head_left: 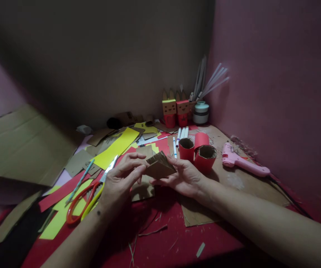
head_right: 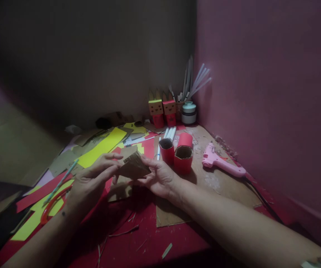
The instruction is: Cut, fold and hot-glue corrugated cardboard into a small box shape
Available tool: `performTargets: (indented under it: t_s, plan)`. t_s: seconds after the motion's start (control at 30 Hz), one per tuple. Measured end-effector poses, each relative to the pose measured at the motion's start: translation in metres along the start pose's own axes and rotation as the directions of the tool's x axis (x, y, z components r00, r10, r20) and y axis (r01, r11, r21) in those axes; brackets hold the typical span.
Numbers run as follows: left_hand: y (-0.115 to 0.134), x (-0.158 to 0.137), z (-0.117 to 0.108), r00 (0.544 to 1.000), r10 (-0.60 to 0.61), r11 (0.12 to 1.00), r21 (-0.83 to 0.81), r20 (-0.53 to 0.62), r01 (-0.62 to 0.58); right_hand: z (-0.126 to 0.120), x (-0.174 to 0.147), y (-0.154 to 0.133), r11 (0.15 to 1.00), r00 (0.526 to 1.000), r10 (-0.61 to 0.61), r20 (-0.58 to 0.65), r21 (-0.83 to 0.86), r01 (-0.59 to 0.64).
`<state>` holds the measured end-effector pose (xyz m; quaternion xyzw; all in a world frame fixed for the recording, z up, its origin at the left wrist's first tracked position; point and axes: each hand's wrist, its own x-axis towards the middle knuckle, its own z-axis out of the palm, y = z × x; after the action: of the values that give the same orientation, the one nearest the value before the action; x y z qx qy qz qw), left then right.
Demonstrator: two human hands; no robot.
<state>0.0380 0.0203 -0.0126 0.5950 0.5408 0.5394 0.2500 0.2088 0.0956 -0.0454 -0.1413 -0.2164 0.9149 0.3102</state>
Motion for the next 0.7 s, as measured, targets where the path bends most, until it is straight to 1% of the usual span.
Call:
performTargets:
  t_s: [0.07, 0.13, 0.17, 0.27, 0.3, 0.33, 0.4, 0.47, 0.53, 0.6, 0.7]
  plan:
    - [-0.001, -0.001, -0.002, 0.995, 0.0, 1.0, -0.017, 0.098, 0.002, 0.0, 0.001, 0.0, 1.0, 1.0, -0.026, 0.006, 0.001, 0.026]
    - [-0.001, -0.001, -0.002, 0.98, -0.033, 0.999, -0.021, 0.198, 0.038, -0.001, 0.001, 0.0, 0.999, 0.999, -0.04, -0.005, 0.0, 0.04]
    - [0.0, -0.001, -0.002, 0.975, -0.05, 0.999, -0.008, 0.216, 0.053, -0.001, 0.002, 0.0, 0.999, 0.999, -0.039, -0.008, -0.001, 0.039]
    - [0.003, 0.001, -0.001, 0.976, -0.098, 0.993, 0.081, 0.195, 0.083, -0.002, 0.002, -0.001, 1.0, 0.999, -0.026, 0.026, -0.016, 0.027]
    - [0.004, 0.002, -0.001, 0.971, -0.121, 0.989, 0.105, 0.208, 0.101, -0.003, 0.002, -0.001, 0.999, 0.999, -0.031, 0.038, -0.022, 0.031]
    - [0.006, 0.002, -0.001, 0.959, -0.155, 0.984, 0.12, 0.237, 0.13, -0.002, 0.002, -0.001, 0.999, 0.998, -0.04, 0.046, -0.03, 0.042]
    - [0.009, 0.002, -0.001, 0.913, -0.241, 0.969, 0.132, 0.328, 0.209, -0.001, 0.002, -0.002, 0.996, 0.996, -0.066, 0.057, -0.054, 0.069]
    - [0.01, 0.001, 0.0, 0.871, -0.299, 0.954, 0.133, 0.389, 0.268, 0.0, 0.002, -0.002, 0.993, 0.994, -0.083, 0.076, -0.079, 0.089]
    - [0.01, 0.0, 0.002, 0.856, -0.293, 0.956, 0.133, 0.426, 0.261, 0.001, 0.003, -0.001, 0.991, 0.99, -0.089, 0.105, -0.094, 0.099]
    - [0.007, -0.001, 0.004, 0.849, -0.258, 0.966, 0.115, 0.46, 0.232, 0.0, 0.003, -0.001, 0.989, 0.988, -0.102, 0.112, -0.091, 0.112]
    - [0.003, -0.002, 0.005, 0.83, -0.243, 0.966, 0.045, 0.502, 0.255, -0.002, 0.004, -0.001, 0.989, 0.988, -0.111, 0.106, -0.084, 0.121]
